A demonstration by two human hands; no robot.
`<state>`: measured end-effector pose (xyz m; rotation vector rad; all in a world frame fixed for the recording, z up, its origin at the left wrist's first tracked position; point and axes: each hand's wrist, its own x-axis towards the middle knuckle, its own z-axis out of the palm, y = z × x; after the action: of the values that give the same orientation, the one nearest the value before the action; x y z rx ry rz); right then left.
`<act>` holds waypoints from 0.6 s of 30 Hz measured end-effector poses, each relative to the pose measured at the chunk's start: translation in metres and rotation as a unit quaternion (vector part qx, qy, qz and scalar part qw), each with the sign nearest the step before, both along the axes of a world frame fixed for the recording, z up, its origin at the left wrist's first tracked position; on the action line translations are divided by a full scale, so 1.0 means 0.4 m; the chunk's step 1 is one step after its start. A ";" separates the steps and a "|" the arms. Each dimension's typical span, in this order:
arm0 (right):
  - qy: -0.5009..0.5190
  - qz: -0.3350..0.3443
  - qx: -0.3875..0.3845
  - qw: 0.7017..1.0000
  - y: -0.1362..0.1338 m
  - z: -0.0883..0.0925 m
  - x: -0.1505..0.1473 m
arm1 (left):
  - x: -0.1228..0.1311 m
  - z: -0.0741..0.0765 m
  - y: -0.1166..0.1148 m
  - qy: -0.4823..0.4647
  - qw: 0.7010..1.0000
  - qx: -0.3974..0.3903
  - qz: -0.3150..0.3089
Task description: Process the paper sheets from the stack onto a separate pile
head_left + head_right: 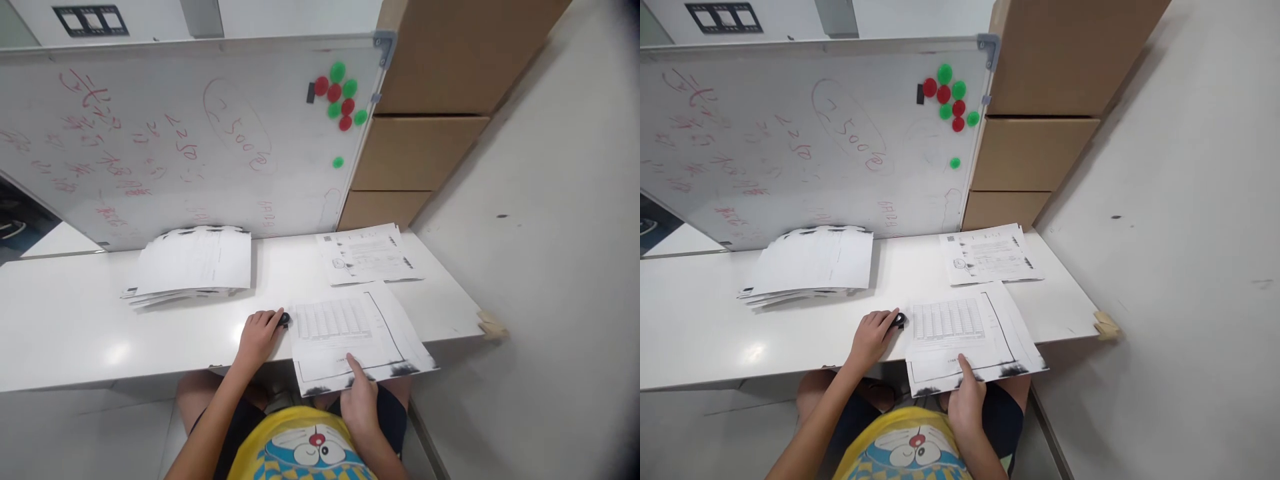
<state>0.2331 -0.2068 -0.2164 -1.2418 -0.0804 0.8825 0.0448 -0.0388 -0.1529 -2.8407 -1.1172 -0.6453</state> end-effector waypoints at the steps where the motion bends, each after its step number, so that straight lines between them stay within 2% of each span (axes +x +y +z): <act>1: 0.003 -0.015 -0.016 1.000 0.000 0.004 -0.001 | -0.002 -0.008 0.005 0.002 1.000 0.011 0.001; 6: 0.047 -0.068 -0.083 0.993 0.019 0.053 -0.036 | -0.005 -0.027 0.005 0.000 0.999 0.053 0.011; 11: 0.074 -0.092 -0.081 0.990 0.046 0.102 -0.077 | -0.001 -0.019 -0.002 -0.009 0.999 0.046 0.007; 14: 0.067 -0.096 -0.078 0.990 0.052 0.101 -0.089 | 0.004 -0.013 -0.008 0.000 0.999 0.037 0.012; 18: 0.030 -0.068 -0.058 0.996 0.052 0.074 -0.094 | 0.009 -0.008 -0.010 0.015 0.999 0.035 0.019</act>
<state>0.1954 -0.1860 -0.1868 -1.3119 0.1029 0.8143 0.0484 -0.0429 -0.1561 -2.7545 -1.1177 -0.6237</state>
